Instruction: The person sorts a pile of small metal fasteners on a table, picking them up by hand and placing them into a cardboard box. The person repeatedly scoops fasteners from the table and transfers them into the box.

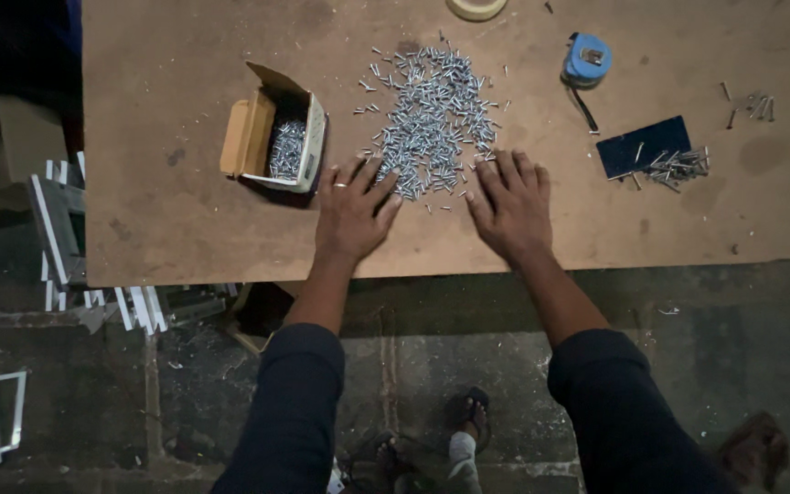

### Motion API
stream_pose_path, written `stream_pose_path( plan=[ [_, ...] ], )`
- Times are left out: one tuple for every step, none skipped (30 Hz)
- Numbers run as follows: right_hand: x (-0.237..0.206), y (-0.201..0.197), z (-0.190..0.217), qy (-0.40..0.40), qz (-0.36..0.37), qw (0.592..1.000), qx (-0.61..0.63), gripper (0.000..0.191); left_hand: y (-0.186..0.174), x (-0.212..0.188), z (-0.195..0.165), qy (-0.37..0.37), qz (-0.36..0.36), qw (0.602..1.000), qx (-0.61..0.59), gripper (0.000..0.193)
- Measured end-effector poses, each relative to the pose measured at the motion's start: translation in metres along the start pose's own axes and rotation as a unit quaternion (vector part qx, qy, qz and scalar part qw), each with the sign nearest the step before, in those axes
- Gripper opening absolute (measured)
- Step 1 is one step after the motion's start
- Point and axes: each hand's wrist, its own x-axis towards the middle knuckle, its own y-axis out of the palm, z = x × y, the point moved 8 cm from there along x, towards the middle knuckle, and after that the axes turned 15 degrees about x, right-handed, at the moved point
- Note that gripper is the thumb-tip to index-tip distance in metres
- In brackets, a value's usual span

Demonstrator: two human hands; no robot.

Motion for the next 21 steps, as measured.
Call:
stream_pose_path(
  plan=[
    [0.000,0.000,0.000,-0.004,0.001,1.000,0.007,0.051,-0.002,-0.001,0.000,-0.002,-0.010,1.000,-0.011,0.040],
    [-0.001,-0.002,0.004,-0.029,-0.007,1.000,0.007,0.047,-0.003,-0.002,0.001,-0.007,-0.020,1.000,-0.017,0.038],
    [-0.002,-0.004,0.007,-0.055,-0.015,0.998,0.006,0.043,-0.005,-0.003,0.001,-0.013,-0.031,0.999,-0.023,0.036],
    [-0.003,-0.005,0.011,-0.080,-0.021,0.997,0.005,0.038,-0.006,-0.004,0.002,-0.018,-0.040,0.999,-0.030,0.035],
    [-0.004,-0.006,0.012,-0.088,-0.023,0.996,0.011,0.037,-0.006,-0.005,0.001,-0.017,-0.042,0.998,-0.040,0.034],
    [-0.005,-0.006,0.013,-0.098,-0.025,0.995,0.017,0.035,-0.006,-0.006,0.002,-0.017,-0.045,0.998,-0.048,0.032],
    [-0.005,-0.007,0.014,-0.109,-0.027,0.993,0.023,0.033,-0.005,-0.007,0.003,-0.017,-0.049,0.997,-0.057,0.031],
    [-0.005,-0.007,0.014,-0.103,-0.028,0.994,0.028,0.034,-0.004,-0.006,0.003,-0.014,-0.052,0.997,-0.057,0.029],
    [-0.005,-0.007,0.013,-0.098,-0.028,0.994,0.034,0.034,-0.003,-0.006,0.003,-0.011,-0.055,0.997,-0.058,0.028],
    [-0.005,-0.008,0.013,-0.092,-0.029,0.995,0.039,0.034,-0.002,-0.006,0.004,-0.008,-0.058,0.997,-0.059,0.026],
    [-0.004,-0.009,0.014,-0.089,-0.036,0.995,0.038,0.036,0.000,-0.007,0.005,-0.007,-0.057,0.996,-0.067,0.027],
    [-0.004,-0.011,0.014,-0.087,-0.044,0.995,0.037,0.037,0.001,-0.008,0.005,-0.007,-0.056,0.996,-0.076,0.028],
    [-0.005,-0.013,0.015,-0.084,-0.051,0.994,0.036,0.038,0.003,-0.008,0.006,-0.006,-0.055,0.995,-0.085,0.029],
    [-0.004,-0.012,0.017,-0.093,-0.039,0.994,0.035,0.038,0.003,-0.009,0.006,-0.005,-0.057,0.995,-0.084,0.030],
    [-0.004,-0.011,0.019,-0.100,-0.027,0.994,0.034,0.038,0.003,-0.009,0.006,-0.004,-0.057,0.995,-0.083,0.031],
    [-0.005,-0.010,0.021,-0.107,-0.015,0.994,0.034,0.037,0.002,-0.009,0.005,-0.002,-0.057,0.995,-0.083,0.032],
    [-0.004,-0.009,0.021,-0.102,0.001,0.995,0.022,0.040,0.001,-0.009,0.004,-0.002,-0.054,0.996,-0.071,0.030],
    [-0.004,-0.007,0.021,-0.098,0.016,0.995,0.009,0.043,-0.001,-0.008,0.003,-0.003,-0.052,0.997,-0.059,0.029],
    [-0.004,-0.005,0.021,-0.094,0.031,0.995,-0.003,0.045,-0.003,-0.007,0.002,-0.003,-0.050,0.998,-0.047,0.028],
    [-0.003,-0.005,0.018,-0.079,0.034,0.996,-0.006,0.049,-0.005,-0.005,0.000,-0.003,-0.044,0.998,-0.039,0.028],
    [-0.002,-0.004,0.016,-0.064,0.038,0.997,-0.007,0.052,-0.007,-0.004,-0.001,-0.003,-0.037,0.999,-0.030,0.029]
  ],
)
